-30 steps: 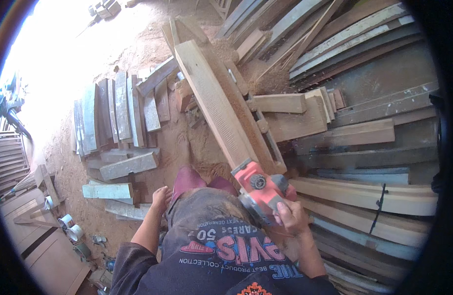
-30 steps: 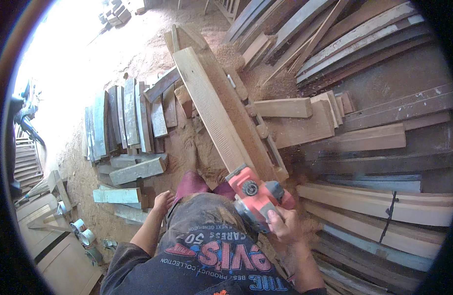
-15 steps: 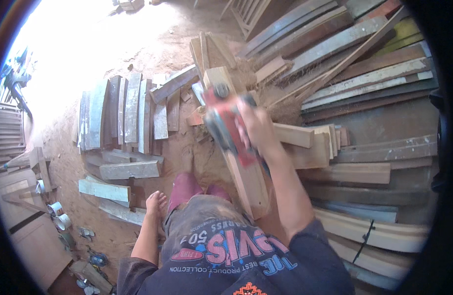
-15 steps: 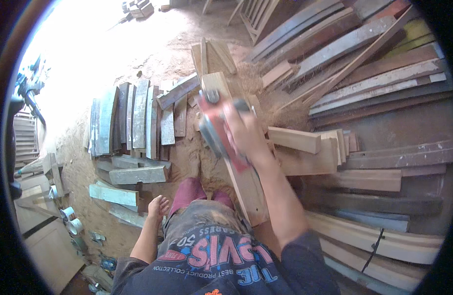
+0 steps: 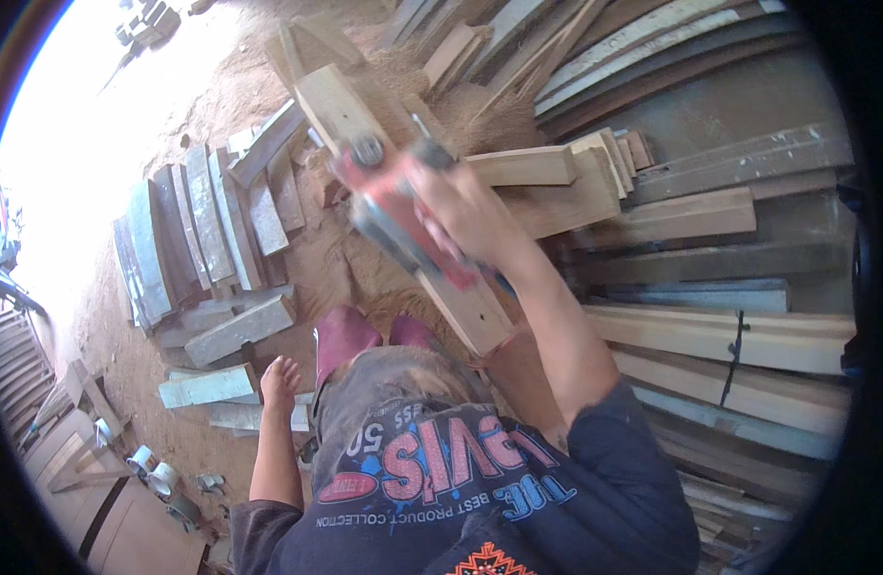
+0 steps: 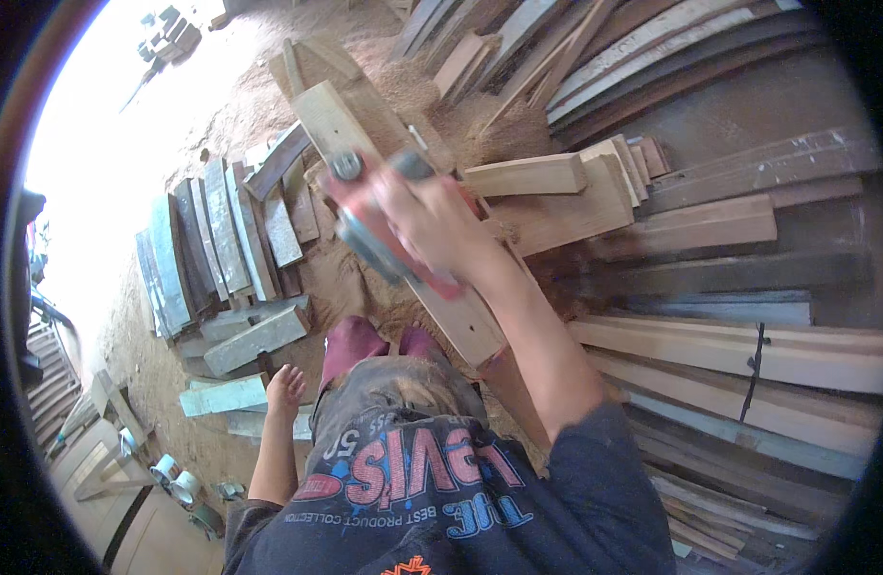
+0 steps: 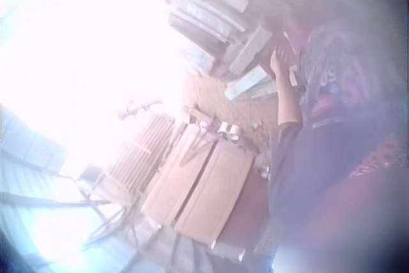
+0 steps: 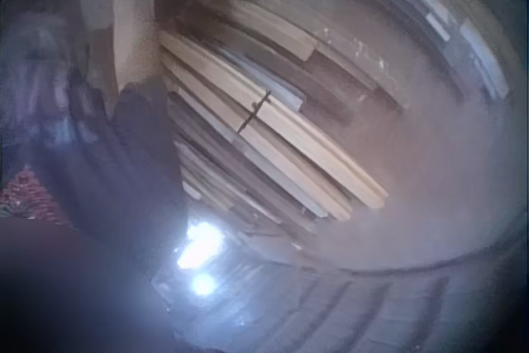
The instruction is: The person uses a circular saw to cut a long wooden plank into smaller pieces, then uses a hand planer to smooth the cut edges. The person measures the wood with a metal ruler and continues planing to refine the surface.
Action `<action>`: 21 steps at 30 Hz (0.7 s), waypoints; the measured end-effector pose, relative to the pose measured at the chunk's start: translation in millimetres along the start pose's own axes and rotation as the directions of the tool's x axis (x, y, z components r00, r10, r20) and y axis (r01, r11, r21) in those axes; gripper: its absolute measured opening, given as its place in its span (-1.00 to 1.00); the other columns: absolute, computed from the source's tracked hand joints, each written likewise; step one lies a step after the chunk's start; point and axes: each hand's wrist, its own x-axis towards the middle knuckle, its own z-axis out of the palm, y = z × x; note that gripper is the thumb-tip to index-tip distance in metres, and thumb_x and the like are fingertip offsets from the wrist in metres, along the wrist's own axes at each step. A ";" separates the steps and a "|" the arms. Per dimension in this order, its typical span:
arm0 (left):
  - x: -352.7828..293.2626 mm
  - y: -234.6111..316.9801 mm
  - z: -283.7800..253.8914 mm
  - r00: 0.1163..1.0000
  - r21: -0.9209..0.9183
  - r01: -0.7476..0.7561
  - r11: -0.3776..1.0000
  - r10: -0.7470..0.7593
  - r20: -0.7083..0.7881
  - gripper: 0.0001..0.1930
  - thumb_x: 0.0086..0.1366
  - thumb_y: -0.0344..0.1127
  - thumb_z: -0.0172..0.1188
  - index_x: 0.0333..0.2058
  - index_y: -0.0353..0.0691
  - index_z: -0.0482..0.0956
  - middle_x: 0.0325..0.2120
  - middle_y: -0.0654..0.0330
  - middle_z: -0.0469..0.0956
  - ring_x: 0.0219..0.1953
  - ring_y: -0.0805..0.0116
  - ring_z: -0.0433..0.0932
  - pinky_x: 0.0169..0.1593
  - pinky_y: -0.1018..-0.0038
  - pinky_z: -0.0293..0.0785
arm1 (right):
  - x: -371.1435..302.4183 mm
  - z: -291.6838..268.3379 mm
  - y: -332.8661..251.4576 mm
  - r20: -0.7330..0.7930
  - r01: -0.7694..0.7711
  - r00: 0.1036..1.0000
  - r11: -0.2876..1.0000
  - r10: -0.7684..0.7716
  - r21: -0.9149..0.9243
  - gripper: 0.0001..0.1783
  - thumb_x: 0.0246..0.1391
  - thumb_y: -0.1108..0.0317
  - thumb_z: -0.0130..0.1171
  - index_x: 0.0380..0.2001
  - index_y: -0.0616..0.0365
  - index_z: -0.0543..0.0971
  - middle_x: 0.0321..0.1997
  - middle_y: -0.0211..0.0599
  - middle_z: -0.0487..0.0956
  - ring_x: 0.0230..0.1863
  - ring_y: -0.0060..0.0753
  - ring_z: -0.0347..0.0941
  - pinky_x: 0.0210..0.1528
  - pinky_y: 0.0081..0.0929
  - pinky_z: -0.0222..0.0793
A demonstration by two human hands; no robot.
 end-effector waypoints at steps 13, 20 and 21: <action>-5.4 -54.9 57.8 0.990 0.193 0.030 0.981 -0.056 0.129 -0.45 0.54 -0.15 0.25 0.36 -0.33 0.42 0.23 -0.08 0.58 0.17 -0.01 0.66 0.14 0.13 0.65 | -296.0 -42.5 41.7 -0.212 -0.488 0.850 0.872 0.483 0.030 -0.42 0.51 -0.05 0.06 -0.44 0.22 0.63 -0.61 -0.49 0.51 -0.53 -0.62 0.41 -0.44 -0.42 0.33; -5.9 -22.5 60.5 0.994 0.103 -0.017 0.995 0.005 0.113 -0.49 0.55 -0.14 0.24 0.32 -0.29 0.46 0.17 -0.03 0.62 0.12 0.05 0.68 0.09 0.16 0.66 | -207.9 -30.4 25.1 -0.208 -0.436 0.879 0.900 0.430 0.019 -0.41 0.54 -0.05 0.02 -0.43 0.21 0.62 -0.62 -0.48 0.48 -0.58 -0.65 0.39 -0.50 -0.47 0.29; -4.1 -18.7 59.0 0.995 0.094 -0.008 0.996 -0.001 0.102 -0.50 0.55 -0.14 0.24 0.32 -0.28 0.46 0.17 -0.02 0.62 0.12 0.06 0.68 0.08 0.17 0.66 | -189.7 -29.2 22.6 -0.204 -0.406 0.895 0.914 0.397 -0.002 -0.44 0.55 -0.03 0.01 -0.43 0.19 0.59 -0.61 -0.51 0.47 -0.61 -0.69 0.35 -0.56 -0.53 0.24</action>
